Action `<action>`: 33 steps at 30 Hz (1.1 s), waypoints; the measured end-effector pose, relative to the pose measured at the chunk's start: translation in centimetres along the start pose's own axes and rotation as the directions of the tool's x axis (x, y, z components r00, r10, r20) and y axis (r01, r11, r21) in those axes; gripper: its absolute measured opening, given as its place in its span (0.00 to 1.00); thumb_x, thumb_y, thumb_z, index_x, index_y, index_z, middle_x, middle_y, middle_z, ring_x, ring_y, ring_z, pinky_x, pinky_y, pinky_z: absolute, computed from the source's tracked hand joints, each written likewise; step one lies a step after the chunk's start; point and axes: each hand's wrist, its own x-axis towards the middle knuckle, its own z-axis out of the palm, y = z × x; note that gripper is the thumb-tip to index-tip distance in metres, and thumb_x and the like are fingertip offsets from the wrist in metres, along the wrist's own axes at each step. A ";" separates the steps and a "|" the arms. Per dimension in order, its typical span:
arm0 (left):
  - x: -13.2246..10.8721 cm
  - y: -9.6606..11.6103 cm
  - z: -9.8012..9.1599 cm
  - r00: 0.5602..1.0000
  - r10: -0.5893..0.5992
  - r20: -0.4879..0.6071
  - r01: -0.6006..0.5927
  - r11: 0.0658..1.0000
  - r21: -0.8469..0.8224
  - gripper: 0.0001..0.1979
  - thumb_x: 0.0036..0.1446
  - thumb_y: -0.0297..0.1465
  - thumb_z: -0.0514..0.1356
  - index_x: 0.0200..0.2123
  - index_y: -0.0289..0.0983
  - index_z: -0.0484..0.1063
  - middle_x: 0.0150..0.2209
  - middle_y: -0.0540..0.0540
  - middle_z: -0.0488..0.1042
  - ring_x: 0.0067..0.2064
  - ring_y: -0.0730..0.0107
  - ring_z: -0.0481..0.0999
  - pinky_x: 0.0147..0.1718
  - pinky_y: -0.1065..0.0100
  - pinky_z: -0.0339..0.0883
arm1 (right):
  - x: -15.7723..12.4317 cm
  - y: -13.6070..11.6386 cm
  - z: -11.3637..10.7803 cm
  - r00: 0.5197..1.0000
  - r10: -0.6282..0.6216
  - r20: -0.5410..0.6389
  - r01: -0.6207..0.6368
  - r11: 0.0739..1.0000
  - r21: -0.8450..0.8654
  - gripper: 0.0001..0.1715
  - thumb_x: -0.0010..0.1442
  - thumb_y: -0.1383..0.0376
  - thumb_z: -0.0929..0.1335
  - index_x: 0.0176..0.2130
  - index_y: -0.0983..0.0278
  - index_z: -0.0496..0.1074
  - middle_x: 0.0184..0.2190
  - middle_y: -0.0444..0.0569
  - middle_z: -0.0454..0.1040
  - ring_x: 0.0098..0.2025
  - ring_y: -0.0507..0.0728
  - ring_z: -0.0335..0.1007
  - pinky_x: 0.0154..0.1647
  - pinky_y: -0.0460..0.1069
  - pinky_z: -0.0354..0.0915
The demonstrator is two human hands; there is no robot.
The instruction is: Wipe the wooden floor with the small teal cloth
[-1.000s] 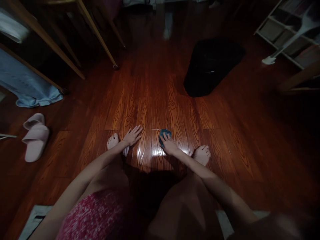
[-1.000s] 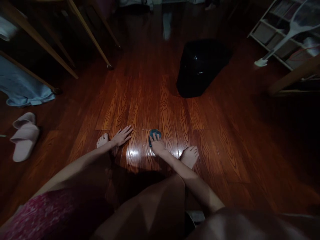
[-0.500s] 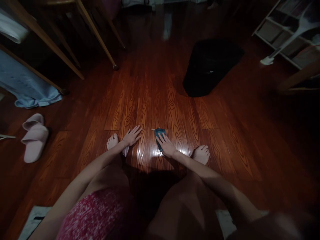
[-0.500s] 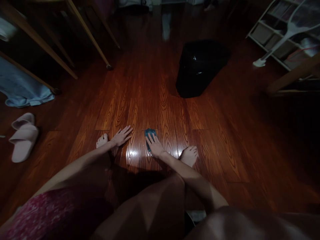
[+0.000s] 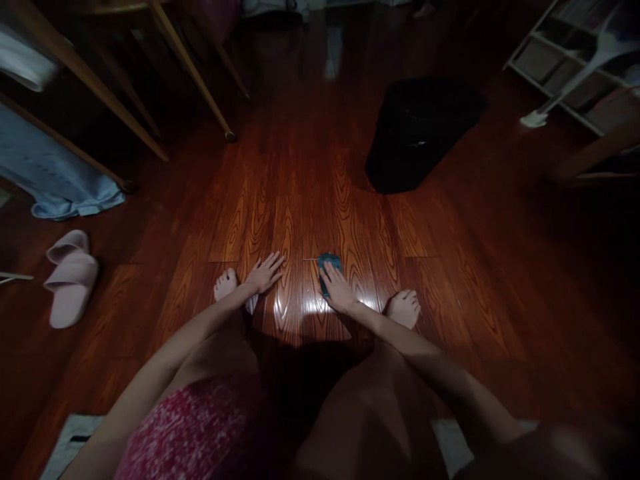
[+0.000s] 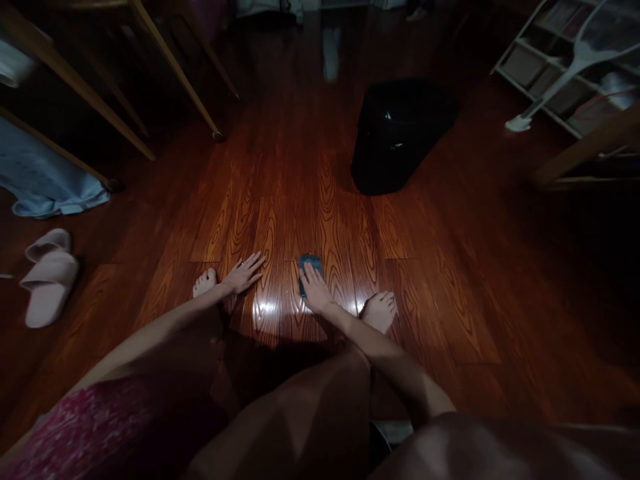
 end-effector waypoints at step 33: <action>-0.1 0.3 -0.4 1.000 -0.013 0.017 0.013 1.000 -0.007 0.33 0.74 0.47 0.44 0.76 0.46 0.41 0.76 0.47 0.39 0.75 0.55 0.42 0.70 0.45 0.44 | 5.6 3.0 1.2 0.967 0.148 -0.209 -0.156 0.987 -0.024 0.51 0.65 0.57 0.66 0.74 0.75 0.43 0.76 0.66 0.34 0.76 0.72 0.28 0.75 0.66 0.37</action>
